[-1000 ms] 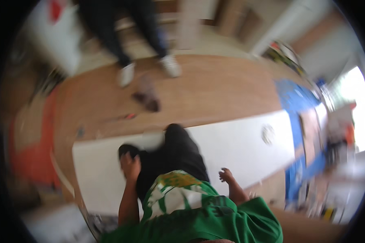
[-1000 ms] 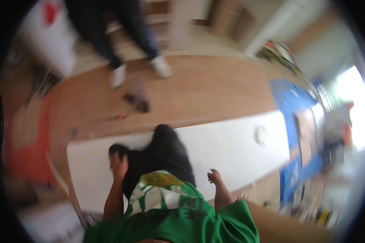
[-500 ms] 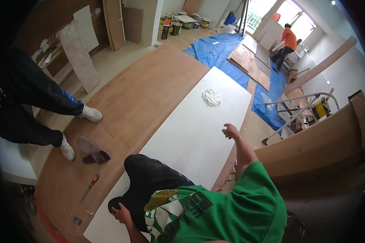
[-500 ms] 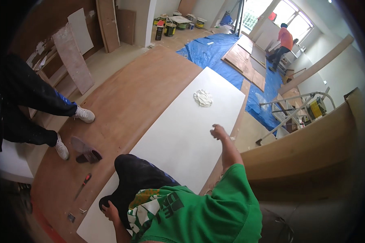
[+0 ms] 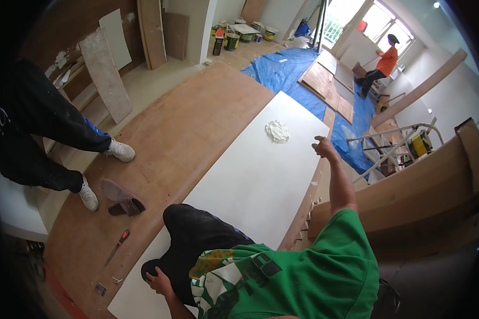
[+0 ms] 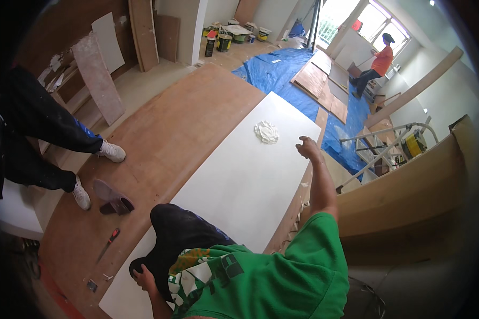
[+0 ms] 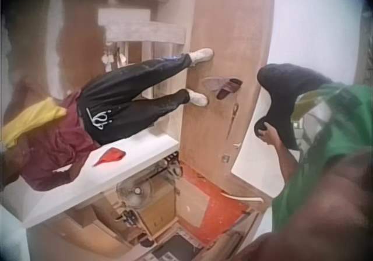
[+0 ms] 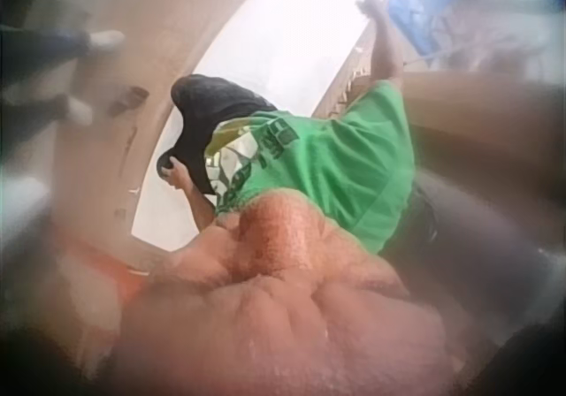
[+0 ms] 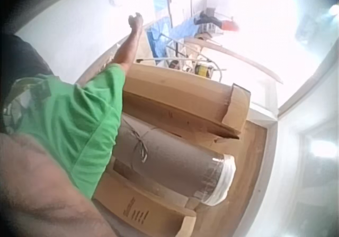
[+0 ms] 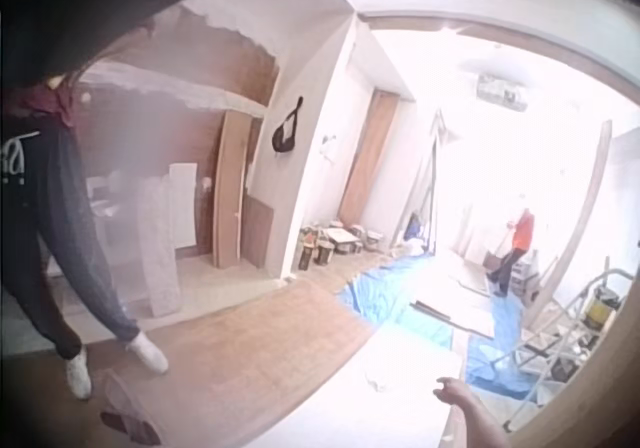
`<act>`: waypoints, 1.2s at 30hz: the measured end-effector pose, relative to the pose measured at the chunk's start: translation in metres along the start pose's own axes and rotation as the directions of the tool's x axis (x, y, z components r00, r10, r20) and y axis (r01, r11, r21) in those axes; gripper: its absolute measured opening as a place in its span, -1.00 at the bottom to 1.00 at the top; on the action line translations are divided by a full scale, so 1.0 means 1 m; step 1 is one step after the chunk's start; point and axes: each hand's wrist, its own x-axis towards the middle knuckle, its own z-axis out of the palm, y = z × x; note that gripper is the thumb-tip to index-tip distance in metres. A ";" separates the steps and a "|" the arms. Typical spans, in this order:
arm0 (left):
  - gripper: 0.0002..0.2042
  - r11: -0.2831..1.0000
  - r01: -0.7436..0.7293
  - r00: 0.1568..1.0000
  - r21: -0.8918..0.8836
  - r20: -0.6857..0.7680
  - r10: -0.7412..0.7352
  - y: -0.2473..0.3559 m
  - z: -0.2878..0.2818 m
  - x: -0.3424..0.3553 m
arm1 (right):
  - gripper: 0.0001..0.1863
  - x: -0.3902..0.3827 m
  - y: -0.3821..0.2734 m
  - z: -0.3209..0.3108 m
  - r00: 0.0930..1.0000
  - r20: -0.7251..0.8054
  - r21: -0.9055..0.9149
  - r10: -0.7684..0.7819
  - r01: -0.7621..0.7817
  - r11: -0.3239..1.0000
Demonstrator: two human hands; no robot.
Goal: The person kneels on the floor and uses a utility knife to trim the edges of a large white panel. They repeatedly score the edges and snap off thin strips of material to shape the panel.
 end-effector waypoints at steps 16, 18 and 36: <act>-0.28 1.000 -0.011 1.000 -0.012 -0.025 0.010 0.000 0.000 0.000 | -0.44 -0.003 -0.011 -0.050 0.999 -0.042 -0.055 -0.027 0.024 0.998; -0.28 0.999 -0.023 0.999 -0.023 -0.028 0.023 -0.001 0.001 0.001 | -0.44 -0.008 -0.016 -0.052 1.000 -0.013 -0.016 -0.003 0.003 1.000; -0.27 1.000 0.006 1.000 -0.013 0.012 -0.005 -0.002 0.001 0.003 | -0.40 -0.031 -0.007 -0.072 0.978 0.179 -0.075 0.111 -0.099 0.992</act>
